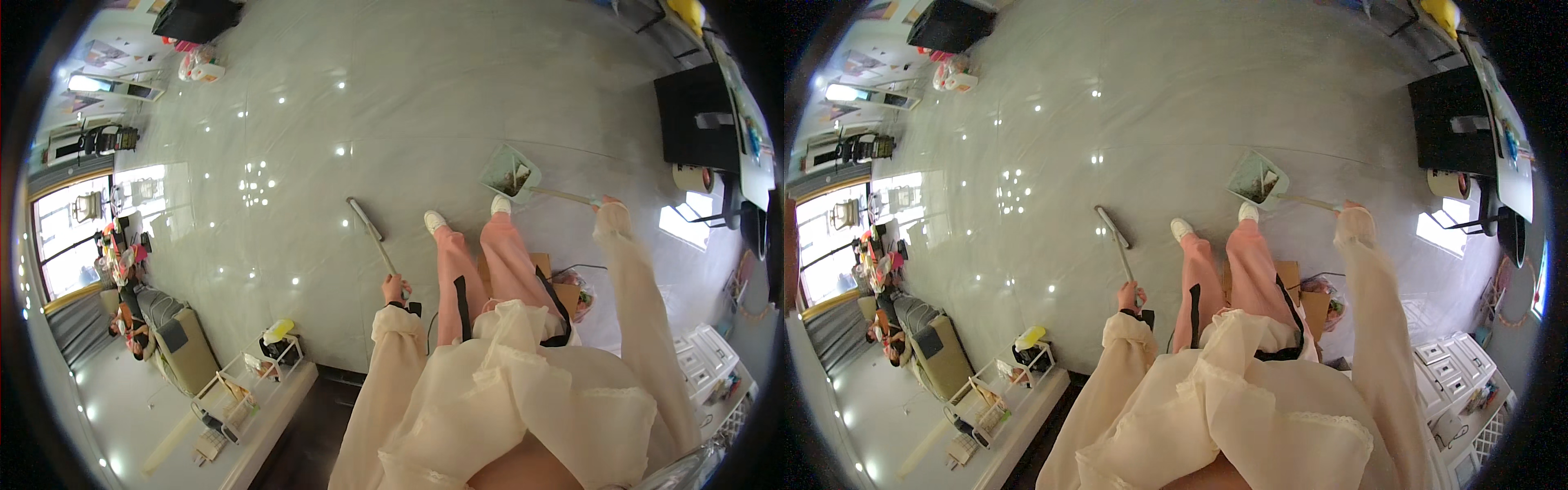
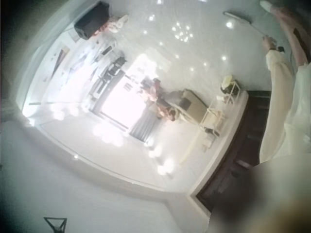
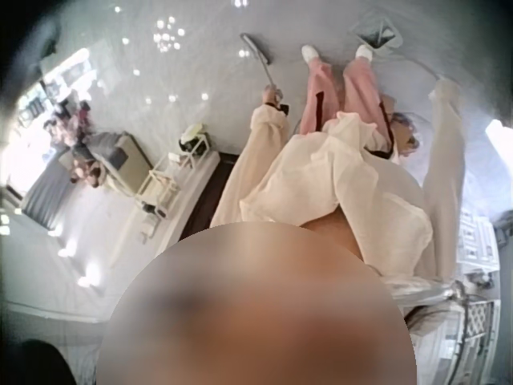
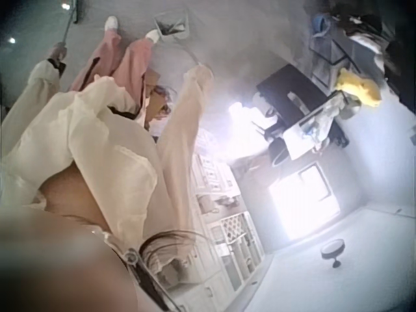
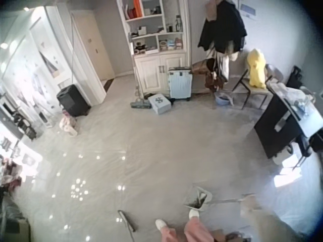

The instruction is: Sweep the tiled floor using a broom and a dustpan.

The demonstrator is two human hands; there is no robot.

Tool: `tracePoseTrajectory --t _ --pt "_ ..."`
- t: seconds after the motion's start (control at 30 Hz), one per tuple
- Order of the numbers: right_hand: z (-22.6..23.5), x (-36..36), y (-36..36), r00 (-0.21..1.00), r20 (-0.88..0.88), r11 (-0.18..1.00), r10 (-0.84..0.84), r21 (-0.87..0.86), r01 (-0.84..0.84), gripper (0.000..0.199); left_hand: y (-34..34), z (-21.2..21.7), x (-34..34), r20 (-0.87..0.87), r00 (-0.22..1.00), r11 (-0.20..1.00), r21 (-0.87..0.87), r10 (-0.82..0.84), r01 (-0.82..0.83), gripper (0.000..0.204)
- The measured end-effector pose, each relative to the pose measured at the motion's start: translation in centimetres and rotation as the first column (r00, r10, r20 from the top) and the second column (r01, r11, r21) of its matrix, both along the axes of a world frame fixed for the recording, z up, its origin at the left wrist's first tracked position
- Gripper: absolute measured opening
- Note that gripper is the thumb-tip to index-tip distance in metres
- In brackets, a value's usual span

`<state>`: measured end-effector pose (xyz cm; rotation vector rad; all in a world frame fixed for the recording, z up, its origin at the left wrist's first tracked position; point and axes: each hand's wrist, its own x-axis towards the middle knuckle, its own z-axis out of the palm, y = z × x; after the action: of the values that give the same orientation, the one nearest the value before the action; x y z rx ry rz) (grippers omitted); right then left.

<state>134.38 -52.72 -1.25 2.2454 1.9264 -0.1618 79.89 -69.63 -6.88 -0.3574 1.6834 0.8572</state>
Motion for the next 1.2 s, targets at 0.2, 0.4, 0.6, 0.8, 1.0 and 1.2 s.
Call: tracePoseTrajectory --t 0.2,0.4,0.6,0.8,1.0,1.2 --pt "4.6 -3.1 3.2 0.992 -0.053 0.961 -0.113 -0.260 0.096 0.021 2.1 -0.8 8.0 -0.154 0.943 0.950 0.061 -0.295 0.307 0.016" --pt "5.5 -1.4 4.5 0.996 0.085 0.934 0.004 -0.356 0.026 0.021 3.4 0.6 16.2 -0.212 0.883 0.904 -0.012 -0.420 0.427 0.046" --pt "9.0 -0.9 6.3 0.991 0.116 0.880 0.068 -0.475 -0.005 0.021 3.2 2.8 20.3 -0.069 0.872 0.874 0.006 -0.485 0.487 0.056" --pt "8.3 -0.9 5.5 0.988 0.089 0.944 0.127 -0.317 -0.093 0.020 2.2 3.8 17.2 0.064 0.966 0.968 0.031 -0.251 0.250 0.052" --pt "5.9 -2.5 3.1 0.997 0.067 0.934 0.036 -0.358 -0.010 0.021 -2.4 5.7 10.8 0.329 0.941 0.988 0.094 0.084 -0.121 0.042" --pt "5.0 -4.2 0.0 0.999 -0.001 0.961 -0.034 -0.274 0.032 0.023 -8.7 7.0 6.1 0.247 0.939 0.962 0.072 0.239 -0.264 0.038"
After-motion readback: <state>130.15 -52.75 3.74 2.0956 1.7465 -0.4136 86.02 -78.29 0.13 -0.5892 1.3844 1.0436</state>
